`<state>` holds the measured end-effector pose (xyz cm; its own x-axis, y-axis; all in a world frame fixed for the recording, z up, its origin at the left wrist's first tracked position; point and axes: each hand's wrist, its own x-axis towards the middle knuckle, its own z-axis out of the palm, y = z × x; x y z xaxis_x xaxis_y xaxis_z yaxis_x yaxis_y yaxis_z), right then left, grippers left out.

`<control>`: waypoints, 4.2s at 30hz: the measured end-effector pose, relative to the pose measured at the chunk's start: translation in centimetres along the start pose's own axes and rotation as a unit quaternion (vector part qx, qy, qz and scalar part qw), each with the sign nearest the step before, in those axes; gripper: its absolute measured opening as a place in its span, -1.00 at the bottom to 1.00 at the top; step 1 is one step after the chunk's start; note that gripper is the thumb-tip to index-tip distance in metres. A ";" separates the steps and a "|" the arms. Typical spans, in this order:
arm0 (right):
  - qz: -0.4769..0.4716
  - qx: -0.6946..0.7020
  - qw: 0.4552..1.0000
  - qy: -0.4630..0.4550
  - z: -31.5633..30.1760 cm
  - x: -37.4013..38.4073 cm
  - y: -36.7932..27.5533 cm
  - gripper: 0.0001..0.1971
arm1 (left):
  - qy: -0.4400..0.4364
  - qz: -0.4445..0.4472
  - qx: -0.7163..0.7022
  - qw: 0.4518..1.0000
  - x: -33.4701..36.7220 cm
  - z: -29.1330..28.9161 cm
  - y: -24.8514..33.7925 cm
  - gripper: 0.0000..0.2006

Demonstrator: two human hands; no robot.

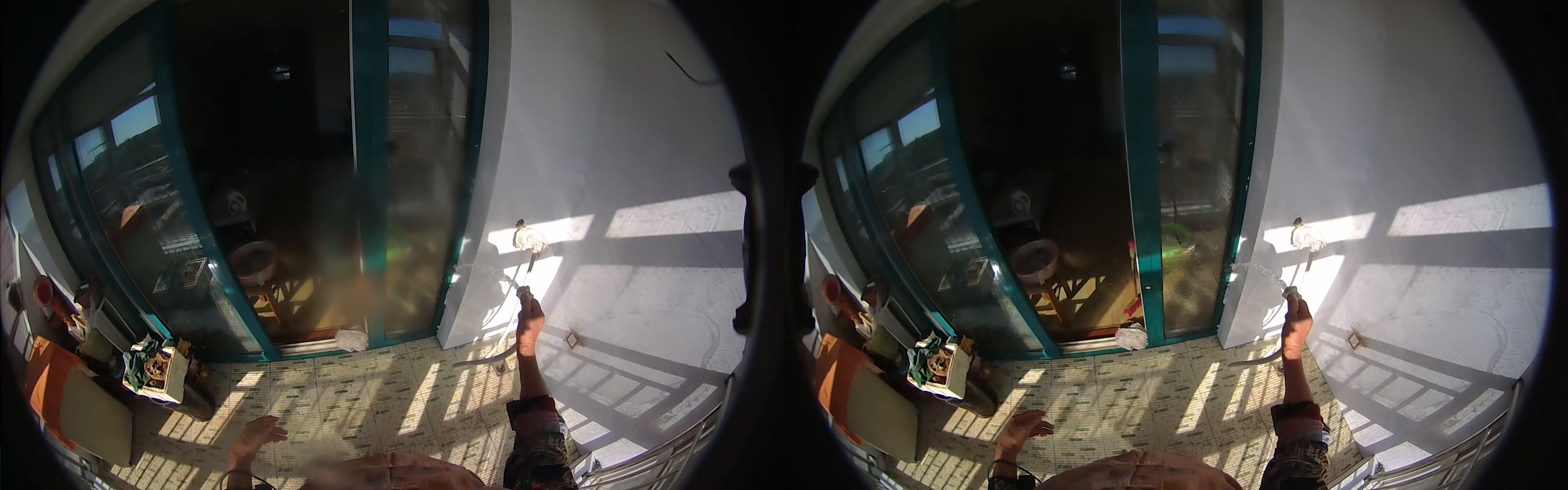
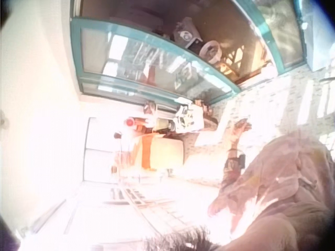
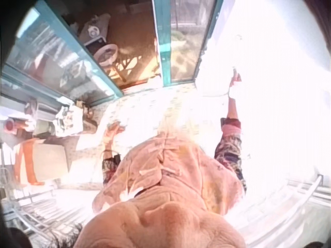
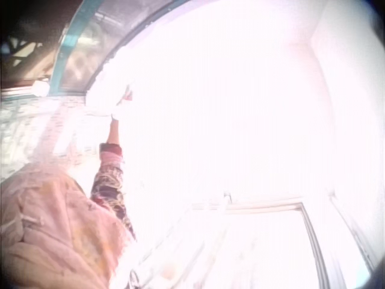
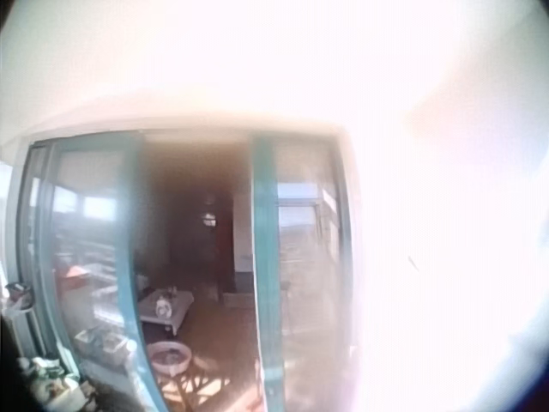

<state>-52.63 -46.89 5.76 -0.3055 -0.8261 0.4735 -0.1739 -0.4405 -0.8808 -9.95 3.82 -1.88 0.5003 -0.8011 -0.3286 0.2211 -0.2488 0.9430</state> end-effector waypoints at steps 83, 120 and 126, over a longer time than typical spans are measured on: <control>-0.192 0.205 0.954 0.103 12.0 3.3 -47.8 -0.61 | -0.007 0.139 -0.127 0.982 -10.3 -26.5 -15.4 -0.54; -0.193 0.307 0.915 0.177 2.1 9.7 -47.0 -0.63 | 0.005 0.031 -0.070 0.997 -12.7 -16.6 -13.2 -0.51; -0.184 0.313 0.914 0.179 0.2 10.3 -45.3 -0.62 | 0.003 0.081 -0.063 0.995 -13.3 -15.8 -13.2 -0.55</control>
<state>-47.71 -35.51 50.50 -0.6406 -0.4620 0.6133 0.2085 -0.8734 -0.4402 -6.28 26.37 -10.79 0.5427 -0.8218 -0.1734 0.2395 -0.0465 0.9698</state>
